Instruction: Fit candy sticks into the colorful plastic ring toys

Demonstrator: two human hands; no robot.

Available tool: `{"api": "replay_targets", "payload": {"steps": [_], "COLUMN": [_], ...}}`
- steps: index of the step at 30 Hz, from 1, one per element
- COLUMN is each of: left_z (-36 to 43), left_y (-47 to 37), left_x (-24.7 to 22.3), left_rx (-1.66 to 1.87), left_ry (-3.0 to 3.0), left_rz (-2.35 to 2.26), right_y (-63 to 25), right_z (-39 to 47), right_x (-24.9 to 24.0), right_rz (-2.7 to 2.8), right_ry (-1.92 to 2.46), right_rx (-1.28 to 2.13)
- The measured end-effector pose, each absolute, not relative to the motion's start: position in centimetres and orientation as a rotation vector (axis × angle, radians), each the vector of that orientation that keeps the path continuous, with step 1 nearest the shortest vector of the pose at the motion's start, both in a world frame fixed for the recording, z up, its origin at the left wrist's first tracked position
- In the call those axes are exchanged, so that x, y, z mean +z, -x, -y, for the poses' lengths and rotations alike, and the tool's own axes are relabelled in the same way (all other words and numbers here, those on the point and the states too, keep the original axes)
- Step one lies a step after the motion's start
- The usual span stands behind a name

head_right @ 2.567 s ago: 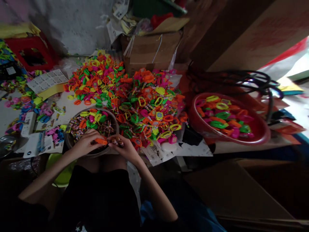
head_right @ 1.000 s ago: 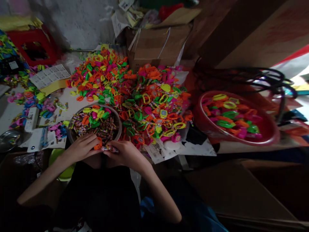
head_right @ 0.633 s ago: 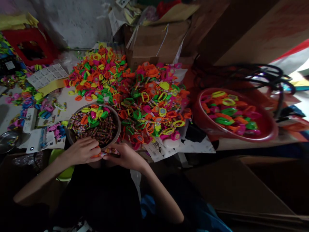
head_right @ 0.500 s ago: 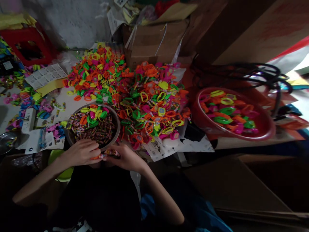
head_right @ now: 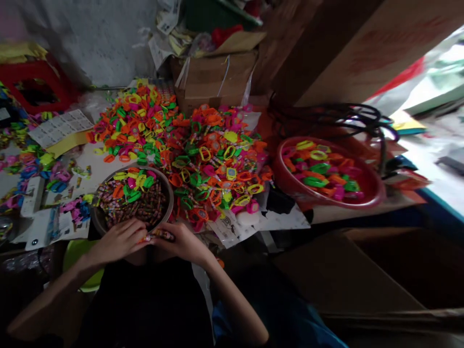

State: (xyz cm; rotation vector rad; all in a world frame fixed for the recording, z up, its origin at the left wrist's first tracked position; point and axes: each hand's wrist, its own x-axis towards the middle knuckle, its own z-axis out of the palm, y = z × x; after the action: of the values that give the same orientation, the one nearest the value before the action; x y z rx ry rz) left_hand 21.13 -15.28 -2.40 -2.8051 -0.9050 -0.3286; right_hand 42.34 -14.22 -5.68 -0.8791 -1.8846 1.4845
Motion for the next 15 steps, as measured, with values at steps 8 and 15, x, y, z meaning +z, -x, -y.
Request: {"api": "replay_targets", "payload": {"steps": [8,15], "left_z": [15.5,14.9], "left_y": [-21.2,-20.2], "left_x": [-4.9,-0.6], "left_rx": [-0.438,-0.409], "left_ry": [2.855,2.845], "left_rz": [1.005,1.277], "right_y": [-42.1,-46.2], "right_z": [14.0,9.1], "right_x": [-6.1,-4.5], "right_rz": [1.928,2.082], "right_ry": [0.905,1.068], "right_rx": [1.455,1.271]}}
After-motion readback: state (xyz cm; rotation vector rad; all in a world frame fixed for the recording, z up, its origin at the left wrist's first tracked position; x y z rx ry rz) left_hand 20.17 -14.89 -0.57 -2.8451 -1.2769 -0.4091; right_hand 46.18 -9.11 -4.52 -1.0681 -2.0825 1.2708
